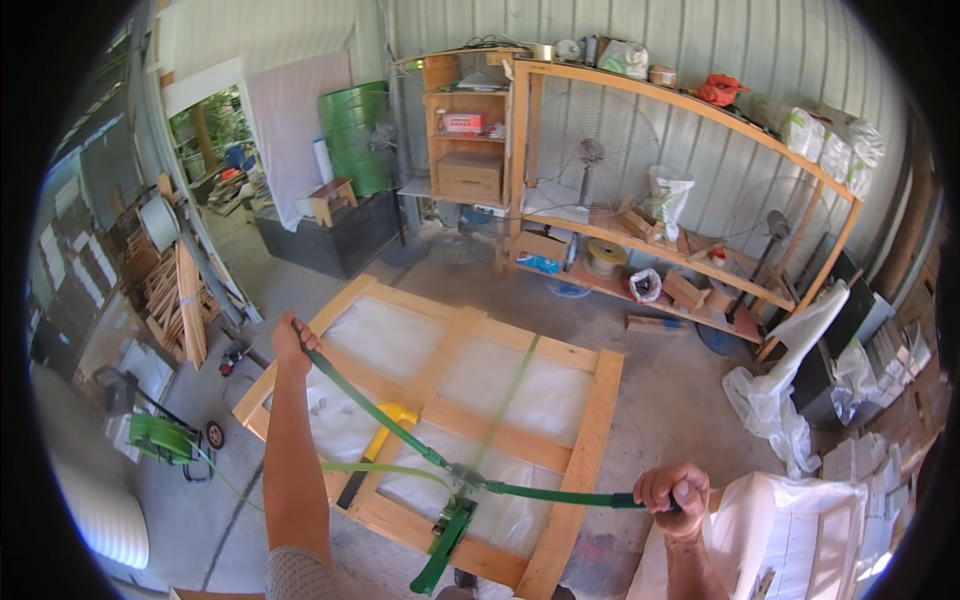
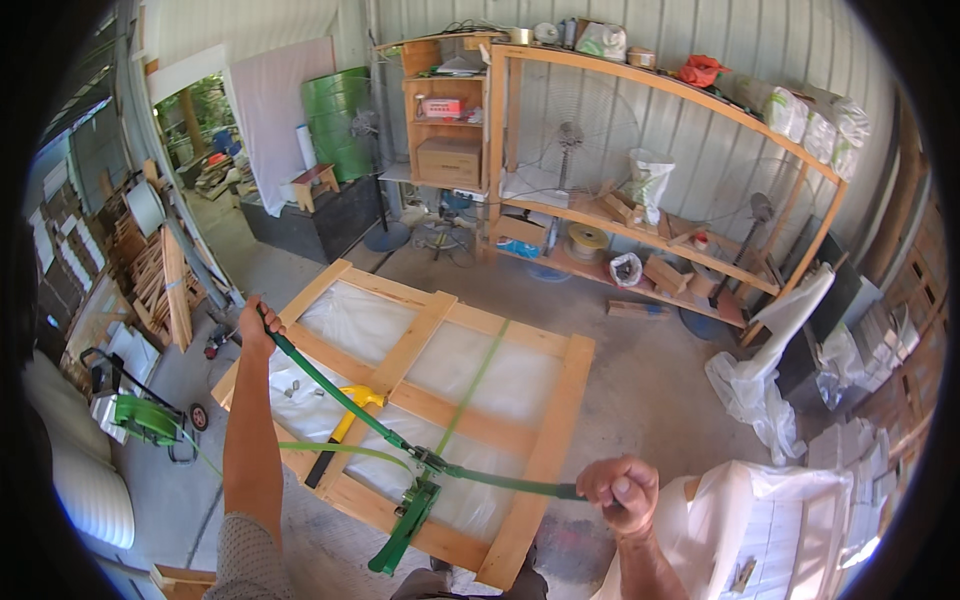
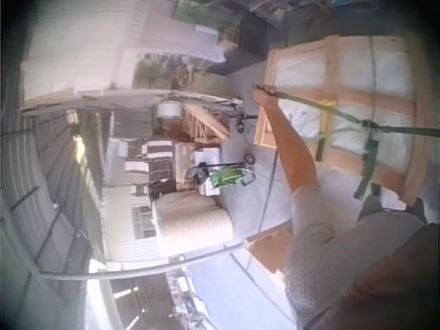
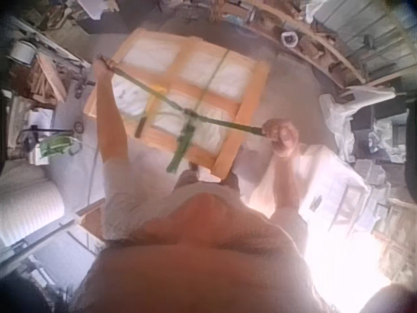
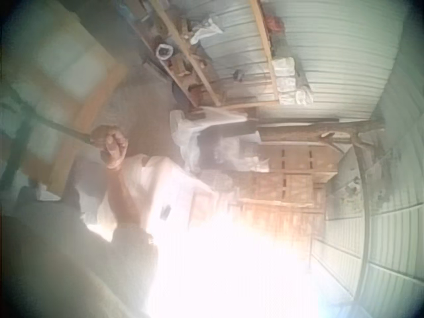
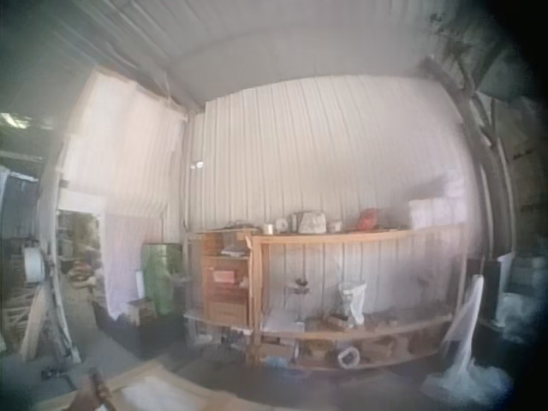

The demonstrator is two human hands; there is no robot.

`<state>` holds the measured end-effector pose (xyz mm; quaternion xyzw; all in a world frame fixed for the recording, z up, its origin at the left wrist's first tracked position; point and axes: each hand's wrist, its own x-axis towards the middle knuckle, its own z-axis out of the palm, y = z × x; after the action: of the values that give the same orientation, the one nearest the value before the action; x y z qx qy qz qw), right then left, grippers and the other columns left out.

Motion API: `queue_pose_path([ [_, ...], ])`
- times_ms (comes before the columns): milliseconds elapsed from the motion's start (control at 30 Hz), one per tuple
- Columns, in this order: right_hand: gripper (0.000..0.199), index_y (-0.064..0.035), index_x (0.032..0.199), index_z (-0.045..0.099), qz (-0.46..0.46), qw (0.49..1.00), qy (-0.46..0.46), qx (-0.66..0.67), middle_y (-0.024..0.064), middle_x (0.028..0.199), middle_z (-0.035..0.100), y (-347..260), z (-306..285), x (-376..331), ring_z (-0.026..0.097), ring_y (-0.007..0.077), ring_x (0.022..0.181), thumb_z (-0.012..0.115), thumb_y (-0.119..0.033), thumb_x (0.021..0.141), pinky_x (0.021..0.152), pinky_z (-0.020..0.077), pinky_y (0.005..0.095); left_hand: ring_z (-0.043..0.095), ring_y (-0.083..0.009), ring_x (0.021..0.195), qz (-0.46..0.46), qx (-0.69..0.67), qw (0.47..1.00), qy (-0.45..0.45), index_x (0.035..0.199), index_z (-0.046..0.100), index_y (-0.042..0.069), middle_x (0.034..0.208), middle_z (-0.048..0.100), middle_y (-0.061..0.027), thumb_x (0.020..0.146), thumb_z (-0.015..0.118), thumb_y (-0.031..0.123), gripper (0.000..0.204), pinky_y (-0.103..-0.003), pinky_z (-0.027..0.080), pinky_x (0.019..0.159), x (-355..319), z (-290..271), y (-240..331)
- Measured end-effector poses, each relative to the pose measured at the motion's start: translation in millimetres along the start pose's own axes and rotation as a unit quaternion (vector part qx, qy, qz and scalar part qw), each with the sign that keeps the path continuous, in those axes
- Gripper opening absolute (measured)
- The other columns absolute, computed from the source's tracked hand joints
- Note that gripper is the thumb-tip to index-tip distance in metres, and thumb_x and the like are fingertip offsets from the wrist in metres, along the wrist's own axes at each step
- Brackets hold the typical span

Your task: The person straps a wooden crate using a green plastic band and a tensioning tool. They pull the band around the crate, thread it through the tensioner, and tighten it to secure the crate.

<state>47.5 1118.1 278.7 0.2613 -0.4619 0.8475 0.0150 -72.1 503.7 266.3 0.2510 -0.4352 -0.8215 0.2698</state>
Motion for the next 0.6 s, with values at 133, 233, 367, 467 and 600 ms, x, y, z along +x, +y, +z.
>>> queue_pose_path([
  [133,0.026,0.0021,0.073,0.058,0.027,0.996,-0.058,0.065,0.0065,0.056,0.053,-4,-6,-4,0.051,0.0196,0.049,0.061,-0.019,0.089,0.051,0.0441,0.0353,0.027,-0.0156,0.038,0.044,-0.004,0.998,0.043,0.065,0.037,0.016,0.049,0.027,0.0002,0.093,0.044,0.034,0.035,-0.036,0.028,0.039,-12,8,-1],
  [233,0.029,0.0006,0.071,0.06,0.046,0.994,-0.04,-0.086,0.0068,0.065,0.058,-15,-10,-10,0.055,0.0198,0.055,0.059,-0.02,0.091,0.052,0.0449,0.033,0.026,-0.0154,0.036,0.058,-0.001,0.996,0.062,0.063,0.035,0.016,0.047,0.026,0.0004,0.093,0.044,0.035,0.037,-0.035,0.026,0.037,-30,22,5],
  [367,0.026,0.0009,0.074,0.063,0.086,0.972,-0.093,-0.197,0.0092,0.072,0.062,-21,-6,-9,0.058,0.0179,0.063,0.057,-0.017,0.091,0.059,0.0471,0.0317,0.026,-0.0156,0.035,0.084,0.009,0.994,0.066,0.062,0.035,0.016,0.046,0.027,0.0002,0.093,0.045,0.035,0.038,-0.035,0.025,0.036,-68,42,12],
  [467,0.021,0.0006,0.075,0.062,0.114,0.955,-0.137,-0.238,0.0061,0.061,0.058,-20,14,4,0.054,0.0159,0.053,0.061,-0.015,0.09,0.051,0.0435,0.0305,0.027,-0.0165,0.035,0.125,0.012,0.991,0.052,0.063,0.036,0.014,0.046,0.029,-0.0009,0.093,0.045,0.035,0.038,-0.035,0.027,0.036,-100,47,18],
  [600,0.023,0.0016,0.072,0.06,0.081,0.95,-0.145,-0.266,-0.0002,0.053,0.05,-25,70,20,0.044,0.0061,0.048,0.062,-0.013,0.089,0.046,0.0362,0.026,0.029,-0.0173,0.035,0.138,-0.008,0.989,0.052,0.062,0.036,0.014,0.046,0.03,-0.0021,0.094,0.044,0.034,0.039,-0.036,0.029,0.036,-135,39,29],
])
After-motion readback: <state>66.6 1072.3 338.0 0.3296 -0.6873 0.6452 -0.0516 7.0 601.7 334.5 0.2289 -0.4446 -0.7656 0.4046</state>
